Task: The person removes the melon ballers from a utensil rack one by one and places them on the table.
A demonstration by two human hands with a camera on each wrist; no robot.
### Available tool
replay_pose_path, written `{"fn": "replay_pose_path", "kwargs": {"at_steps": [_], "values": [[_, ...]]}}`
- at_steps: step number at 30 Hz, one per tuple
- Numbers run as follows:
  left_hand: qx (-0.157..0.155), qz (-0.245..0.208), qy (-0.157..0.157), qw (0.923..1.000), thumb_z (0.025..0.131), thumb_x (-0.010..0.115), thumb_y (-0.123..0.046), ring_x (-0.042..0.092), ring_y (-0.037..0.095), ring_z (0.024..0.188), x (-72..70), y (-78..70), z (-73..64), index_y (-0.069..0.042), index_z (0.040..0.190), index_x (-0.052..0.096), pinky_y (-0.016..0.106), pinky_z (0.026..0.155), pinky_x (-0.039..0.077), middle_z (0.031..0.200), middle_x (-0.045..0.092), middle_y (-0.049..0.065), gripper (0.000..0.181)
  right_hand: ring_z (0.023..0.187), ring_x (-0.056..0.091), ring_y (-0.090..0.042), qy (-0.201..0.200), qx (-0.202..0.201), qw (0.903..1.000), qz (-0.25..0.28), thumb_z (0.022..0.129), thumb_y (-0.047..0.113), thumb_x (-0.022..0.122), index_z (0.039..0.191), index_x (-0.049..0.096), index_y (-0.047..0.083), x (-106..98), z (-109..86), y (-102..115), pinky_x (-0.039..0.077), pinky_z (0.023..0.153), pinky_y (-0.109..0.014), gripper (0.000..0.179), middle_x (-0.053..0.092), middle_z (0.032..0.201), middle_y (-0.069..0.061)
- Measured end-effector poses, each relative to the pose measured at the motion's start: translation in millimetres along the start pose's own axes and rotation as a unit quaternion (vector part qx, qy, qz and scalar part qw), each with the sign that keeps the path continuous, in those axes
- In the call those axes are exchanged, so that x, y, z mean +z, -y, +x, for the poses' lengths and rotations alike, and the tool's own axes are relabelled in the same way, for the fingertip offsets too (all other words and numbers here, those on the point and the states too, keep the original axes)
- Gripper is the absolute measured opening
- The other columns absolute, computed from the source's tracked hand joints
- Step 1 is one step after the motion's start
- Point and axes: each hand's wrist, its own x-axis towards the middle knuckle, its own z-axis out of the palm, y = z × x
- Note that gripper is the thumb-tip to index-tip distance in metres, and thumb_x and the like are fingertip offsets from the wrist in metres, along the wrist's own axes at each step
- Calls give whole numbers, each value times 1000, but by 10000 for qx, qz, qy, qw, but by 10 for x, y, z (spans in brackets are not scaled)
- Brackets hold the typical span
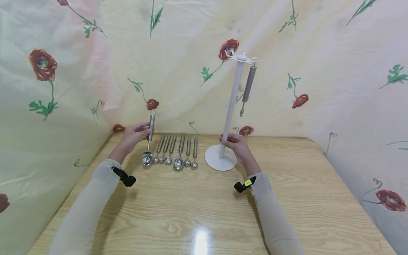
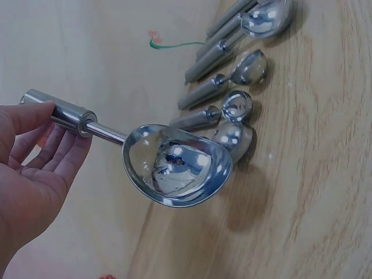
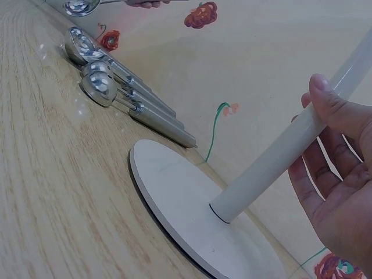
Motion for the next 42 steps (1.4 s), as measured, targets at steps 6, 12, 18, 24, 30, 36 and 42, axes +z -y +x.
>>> {"fn": "replay_pose_path", "kwargs": {"at_steps": [6,12,18,24,30,36,42], "values": [[-100,-167,-122,9997,104,60,-16,67,-2,96,-35,116,50,0,151,45,20,93,58,137,60,17,52,95,73,-7,18,-12,10000,43,94,-5,67,96,76,21,-3,2,5,60,89,-22,28,78,95,8],[-331,-255,-295,9987,104,59,-14,67,-2,92,-27,232,114,-3,151,45,23,98,57,146,54,22,51,96,73,-8,-25,39,10000,80,94,-6,67,96,75,20,-1,-3,9,60,89,-22,27,78,94,7],[-476,-141,-379,9980,105,58,-16,64,1,94,29,281,155,-5,152,45,38,112,50,145,53,22,50,94,73,-7,16,52,9999,144,95,-9,64,96,75,20,-9,-14,17,60,88,-21,31,78,94,8],[-698,-158,-342,9968,105,58,-18,62,3,98,73,309,147,-6,153,43,35,112,50,150,49,22,52,96,74,-10,-15,47,9998,183,94,-10,64,107,73,4,9,-21,19,60,90,-22,20,78,94,6],[-953,-204,-455,9942,105,58,-18,60,0,93,84,353,158,-6,153,44,26,105,54,148,52,18,52,97,73,-8,-61,6,10000,36,94,-4,68,107,73,7,11,-25,10,59,92,-23,18,78,95,8],[-1007,-72,-580,9932,103,61,-18,61,-3,88,98,388,157,-5,150,49,13,86,56,141,59,15,50,98,73,-8,-68,27,10000,-2,94,-2,69,102,74,16,10,-31,9,59,92,-22,20,78,96,8],[-1060,54,-585,9926,103,61,-18,61,-1,89,112,408,149,-3,148,51,11,81,56,143,57,20,48,98,73,-8,-37,46,10000,-7,94,-2,68,105,73,10,0,-25,1,58,93,-22,17,78,96,8]]}}
